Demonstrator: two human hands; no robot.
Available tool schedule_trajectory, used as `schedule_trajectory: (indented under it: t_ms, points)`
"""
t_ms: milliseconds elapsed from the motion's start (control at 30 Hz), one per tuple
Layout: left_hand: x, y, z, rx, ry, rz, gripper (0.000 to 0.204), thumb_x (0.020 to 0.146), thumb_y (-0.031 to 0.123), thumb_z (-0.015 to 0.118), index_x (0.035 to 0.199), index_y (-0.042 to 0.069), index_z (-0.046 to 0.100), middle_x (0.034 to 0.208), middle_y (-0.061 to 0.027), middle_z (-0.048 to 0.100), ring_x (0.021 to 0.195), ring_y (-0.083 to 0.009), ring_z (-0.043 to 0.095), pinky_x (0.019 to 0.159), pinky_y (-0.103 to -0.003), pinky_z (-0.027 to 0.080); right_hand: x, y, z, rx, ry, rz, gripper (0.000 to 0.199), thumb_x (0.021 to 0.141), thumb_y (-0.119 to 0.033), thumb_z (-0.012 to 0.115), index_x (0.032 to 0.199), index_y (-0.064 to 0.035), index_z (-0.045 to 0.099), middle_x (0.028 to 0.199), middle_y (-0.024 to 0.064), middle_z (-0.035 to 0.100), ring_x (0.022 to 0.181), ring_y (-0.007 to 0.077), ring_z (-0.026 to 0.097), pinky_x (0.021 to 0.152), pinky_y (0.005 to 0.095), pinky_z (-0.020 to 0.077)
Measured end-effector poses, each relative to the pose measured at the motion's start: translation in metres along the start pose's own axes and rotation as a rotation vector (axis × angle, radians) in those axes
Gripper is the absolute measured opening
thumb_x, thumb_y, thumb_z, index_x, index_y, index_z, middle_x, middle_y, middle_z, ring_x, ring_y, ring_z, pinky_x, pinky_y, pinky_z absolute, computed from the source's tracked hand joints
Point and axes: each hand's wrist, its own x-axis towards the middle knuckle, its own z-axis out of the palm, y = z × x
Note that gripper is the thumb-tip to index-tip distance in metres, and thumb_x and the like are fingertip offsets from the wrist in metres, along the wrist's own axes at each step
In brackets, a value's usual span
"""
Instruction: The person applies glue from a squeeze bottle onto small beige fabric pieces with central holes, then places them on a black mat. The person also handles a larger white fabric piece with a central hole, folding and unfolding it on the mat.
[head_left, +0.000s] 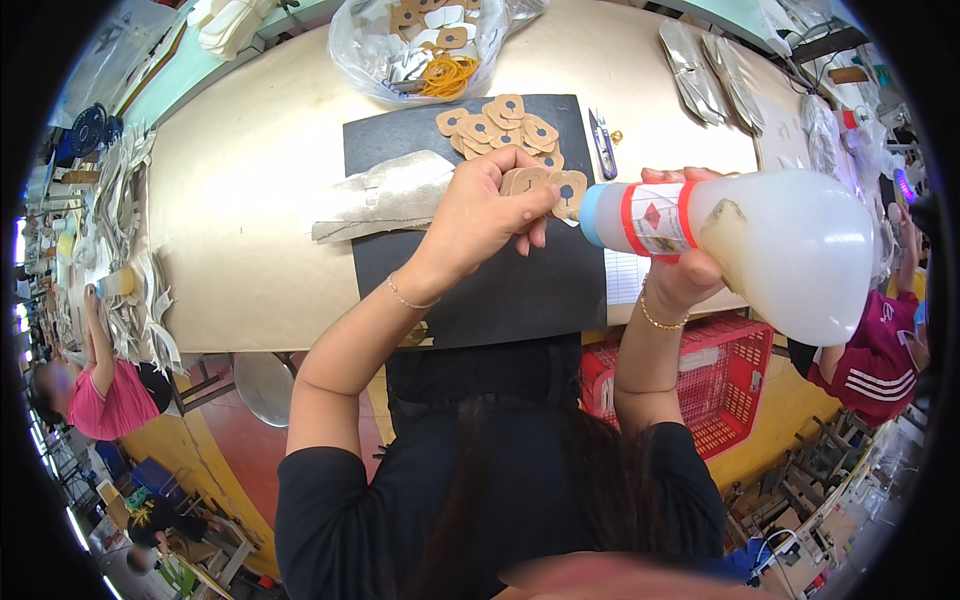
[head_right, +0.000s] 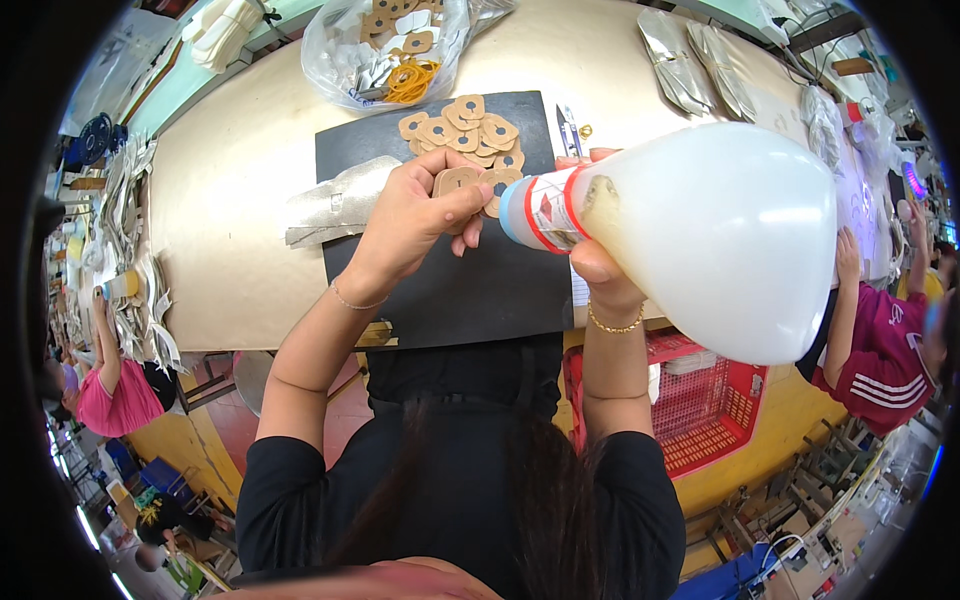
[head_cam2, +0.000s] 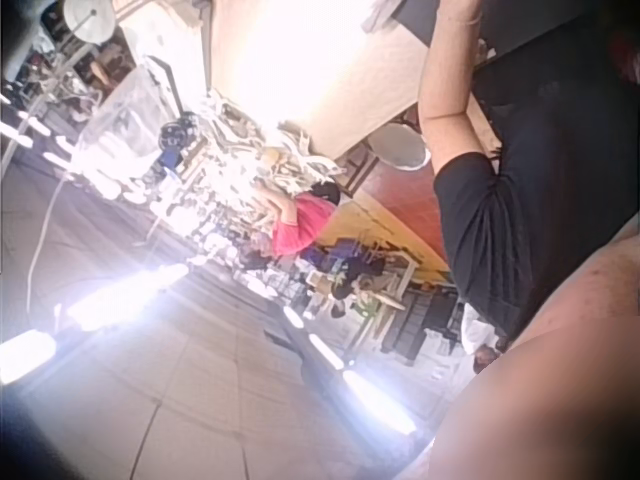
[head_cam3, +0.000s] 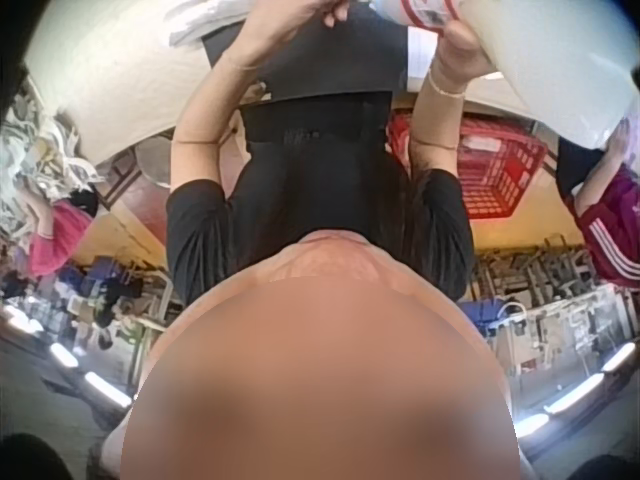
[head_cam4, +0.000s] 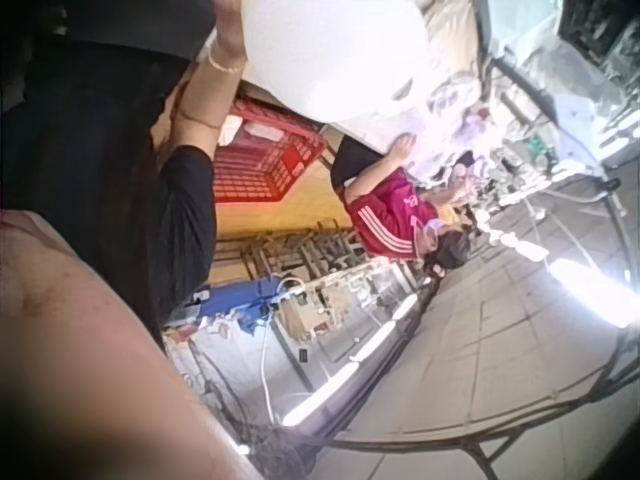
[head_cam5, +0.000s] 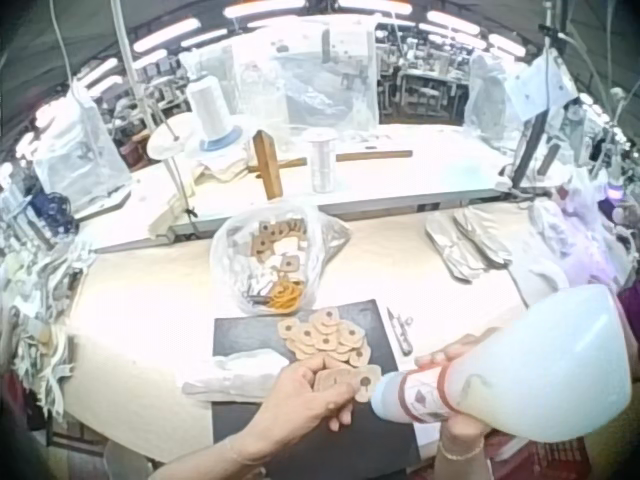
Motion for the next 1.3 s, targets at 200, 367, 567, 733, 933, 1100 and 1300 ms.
schedule_trajectory:
  t_ms: [200, 367, 567, 733, 933, 1100, 1300]
  points:
    - [0.006, -0.006, -0.005, -0.011, 0.006, 0.021, 0.02, 0.082, 0.012, 0.066, 0.091, -0.001, 0.053, 0.067, -0.0065, 0.058, 0.05, -0.011, 0.057, 0.041, -0.021, 0.043, -0.005, -0.001, -0.004, -0.002, 0.134, 0.124, 0.091, 0.064, -0.044, 0.081, 0.127, 0.0029, 0.037, 0.11, 0.021, 0.056, 0.09, 0.0337, 0.063, 0.076, 0.0432, 0.0564]
    - [0.043, -0.008, -0.035, 0.174, 0.113, 0.055, 0.023, 0.083, 0.012, 0.065, 0.095, -0.002, 0.052, 0.07, -0.0071, 0.059, 0.051, -0.0112, 0.057, 0.042, -0.022, 0.043, 0.0, -0.003, -0.014, 0.118, 0.189, 0.145, 0.093, 0.061, -0.047, 0.081, 0.127, 0.0017, 0.036, 0.105, 0.0203, 0.058, 0.082, 0.0341, 0.065, 0.069, 0.0443, 0.0586]
    - [0.054, -0.007, -0.065, 0.015, 0.158, 0.085, 0.035, 0.087, 0.01, 0.06, 0.115, -0.004, 0.046, 0.086, -0.0112, 0.062, 0.072, -0.015, 0.063, 0.061, -0.024, 0.052, -0.001, -0.012, -0.02, 0.052, 0.109, 0.121, 0.08, 0.068, -0.057, 0.074, 0.113, 0.0028, 0.044, 0.101, 0.0142, 0.056, 0.091, 0.0235, 0.061, 0.084, 0.0402, 0.0519]
    - [0.027, -0.003, -0.054, -0.203, -0.021, 0.002, 0.042, 0.088, 0.011, 0.059, 0.123, -0.006, 0.043, 0.095, -0.0145, 0.064, 0.086, -0.0225, 0.067, 0.076, -0.03, 0.057, 0.008, -0.01, -0.019, 0.107, 0.04, 0.096, 0.083, 0.066, -0.061, 0.072, 0.112, 0.0035, 0.045, 0.097, 0.0144, 0.058, 0.087, 0.0238, 0.062, 0.082, 0.0404, 0.0531]
    - [0.004, 0.004, -0.028, -0.009, -0.051, -0.045, 0.028, 0.086, 0.013, 0.063, 0.105, -0.005, 0.053, 0.089, -0.0137, 0.064, 0.068, -0.0185, 0.067, 0.052, -0.023, 0.054, 0.015, -0.013, 0.002, -0.126, 0.366, -0.015, 0.092, 0.061, -0.068, 0.07, 0.112, 0.0053, 0.046, 0.089, 0.0148, 0.061, 0.082, 0.0276, 0.066, 0.075, 0.0412, 0.0569]
    - [-0.007, 0.01, -0.01, 0.068, -0.063, -0.063, 0.024, 0.083, 0.013, 0.063, 0.099, -0.004, 0.057, 0.077, -0.0086, 0.064, 0.056, -0.0118, 0.061, 0.046, -0.021, 0.047, 0.022, -0.017, 0.011, -0.218, 0.316, -0.039, 0.092, 0.066, -0.067, 0.067, 0.115, 0.0069, 0.043, 0.095, 0.019, 0.061, 0.086, 0.0318, 0.066, 0.078, 0.044, 0.0555]
    - [-0.016, 0.017, 0.002, 0.118, -0.048, -0.073, 0.029, 0.082, 0.009, 0.064, 0.105, -0.007, 0.056, 0.074, -0.0085, 0.065, 0.054, -0.0113, 0.06, 0.045, -0.021, 0.046, 0.024, -0.011, 0.024, -0.394, 0.289, -0.068, 0.094, 0.066, -0.073, 0.06, 0.11, 0.0085, 0.046, 0.092, 0.0185, 0.061, 0.08, 0.0319, 0.067, 0.075, 0.0463, 0.0574]
